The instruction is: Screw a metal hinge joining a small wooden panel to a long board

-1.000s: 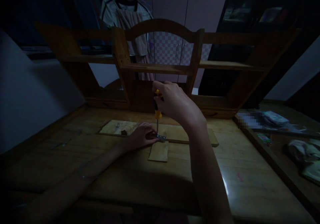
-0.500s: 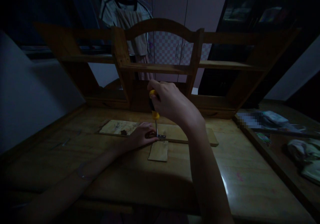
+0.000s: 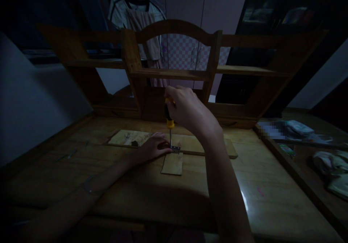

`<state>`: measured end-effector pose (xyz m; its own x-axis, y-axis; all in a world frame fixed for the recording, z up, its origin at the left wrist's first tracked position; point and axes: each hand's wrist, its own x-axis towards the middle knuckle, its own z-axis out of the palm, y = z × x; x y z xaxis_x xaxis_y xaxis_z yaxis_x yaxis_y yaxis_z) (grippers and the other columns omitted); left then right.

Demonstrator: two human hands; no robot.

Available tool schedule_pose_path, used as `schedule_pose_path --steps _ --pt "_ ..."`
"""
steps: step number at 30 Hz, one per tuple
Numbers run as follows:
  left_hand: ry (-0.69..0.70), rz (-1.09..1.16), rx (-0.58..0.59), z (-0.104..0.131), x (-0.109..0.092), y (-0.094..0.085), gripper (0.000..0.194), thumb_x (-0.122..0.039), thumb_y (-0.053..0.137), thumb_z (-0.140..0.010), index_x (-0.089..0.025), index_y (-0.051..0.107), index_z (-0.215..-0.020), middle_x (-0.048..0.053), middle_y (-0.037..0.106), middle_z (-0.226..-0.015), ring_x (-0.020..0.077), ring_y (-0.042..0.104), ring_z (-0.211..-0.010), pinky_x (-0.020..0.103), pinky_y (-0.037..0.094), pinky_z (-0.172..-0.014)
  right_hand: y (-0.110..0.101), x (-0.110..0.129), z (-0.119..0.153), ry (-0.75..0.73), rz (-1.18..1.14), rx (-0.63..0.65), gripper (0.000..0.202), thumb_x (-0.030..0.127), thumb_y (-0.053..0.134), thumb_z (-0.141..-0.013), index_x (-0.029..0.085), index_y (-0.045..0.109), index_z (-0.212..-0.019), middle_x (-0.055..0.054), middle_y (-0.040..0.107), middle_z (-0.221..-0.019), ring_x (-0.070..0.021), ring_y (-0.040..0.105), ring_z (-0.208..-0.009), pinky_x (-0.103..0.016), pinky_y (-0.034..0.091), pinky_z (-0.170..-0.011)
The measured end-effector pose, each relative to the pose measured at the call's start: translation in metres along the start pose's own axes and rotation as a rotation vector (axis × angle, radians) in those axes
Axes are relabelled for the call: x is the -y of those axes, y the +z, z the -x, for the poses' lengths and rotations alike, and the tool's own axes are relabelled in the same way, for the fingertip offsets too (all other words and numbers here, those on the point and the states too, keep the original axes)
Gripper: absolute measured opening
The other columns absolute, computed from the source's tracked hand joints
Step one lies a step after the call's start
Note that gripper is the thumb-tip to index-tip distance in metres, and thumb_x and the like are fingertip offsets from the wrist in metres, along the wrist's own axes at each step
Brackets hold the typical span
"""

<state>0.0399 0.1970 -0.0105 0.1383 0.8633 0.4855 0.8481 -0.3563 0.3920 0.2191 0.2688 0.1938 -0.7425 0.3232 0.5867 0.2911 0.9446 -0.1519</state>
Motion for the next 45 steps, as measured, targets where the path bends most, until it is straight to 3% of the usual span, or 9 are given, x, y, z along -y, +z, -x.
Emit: schedule_pose_path --steps 7,16,22,31,37,45 --pt "-0.002 0.027 -0.003 0.0007 0.0006 0.0005 0.025 -0.041 0.076 -0.081 -0.020 0.067 -0.092 0.002 0.062 -0.086 0.0198 0.056 -0.088 0.031 0.042 -0.080 -0.0003 -0.0029 -0.0006 0.030 0.024 -0.014 0.016 0.030 0.059 -0.091 0.017 0.067 -0.088 -0.005 0.063 -0.081 -0.0155 0.054 -0.072 -0.028 0.036 -0.065" --pt "0.004 0.006 -0.003 -0.0001 0.0015 0.0014 0.026 -0.043 0.074 -0.082 -0.019 0.068 -0.089 0.003 0.062 -0.085 0.0206 0.056 -0.088 0.033 0.043 -0.081 0.0006 0.0006 0.0001 -0.002 0.010 0.024 0.022 0.018 0.052 -0.090 0.016 0.067 -0.105 -0.007 0.066 -0.090 -0.0166 0.057 -0.077 -0.028 0.038 -0.071" --pt "0.009 0.013 0.005 -0.0002 0.0008 -0.0002 0.025 -0.043 0.074 -0.082 -0.020 0.068 -0.090 0.003 0.062 -0.087 0.0209 0.057 -0.091 0.032 0.043 -0.081 0.0001 -0.0013 0.0002 0.013 0.020 0.001 0.017 0.019 0.052 -0.090 0.016 0.066 -0.099 -0.007 0.066 -0.090 -0.0162 0.056 -0.076 -0.028 0.037 -0.069" --pt "0.011 0.014 0.023 0.0002 0.0009 -0.0021 0.025 -0.040 0.076 -0.080 -0.020 0.067 -0.091 0.002 0.061 -0.086 0.0206 0.055 -0.090 0.032 0.042 -0.081 -0.0019 0.0003 0.0018 0.004 0.007 0.016 0.022 0.018 0.053 -0.090 0.016 0.065 -0.109 -0.006 0.066 -0.089 -0.0162 0.056 -0.074 -0.029 0.038 -0.068" --pt "0.007 0.032 0.025 -0.0003 0.0020 -0.0018 0.025 -0.038 0.078 -0.079 -0.019 0.066 -0.091 0.002 0.061 -0.087 0.0204 0.056 -0.091 0.032 0.042 -0.083 0.0003 -0.0024 0.0008 0.022 0.030 -0.013 0.013 0.028 0.060 -0.091 0.016 0.063 -0.095 -0.007 0.063 -0.089 -0.0166 0.055 -0.075 -0.030 0.037 -0.068" --pt "0.010 0.024 0.035 -0.0008 0.0000 -0.0035 0.023 -0.041 0.073 -0.084 -0.019 0.067 -0.089 0.003 0.062 -0.088 0.0210 0.055 -0.092 0.032 0.042 -0.082 0.0023 0.0004 0.0000 -0.045 -0.008 -0.026 0.011 0.019 0.058 -0.089 0.018 0.066 -0.097 -0.006 0.066 -0.093 -0.0170 0.058 -0.079 -0.029 0.038 -0.071"
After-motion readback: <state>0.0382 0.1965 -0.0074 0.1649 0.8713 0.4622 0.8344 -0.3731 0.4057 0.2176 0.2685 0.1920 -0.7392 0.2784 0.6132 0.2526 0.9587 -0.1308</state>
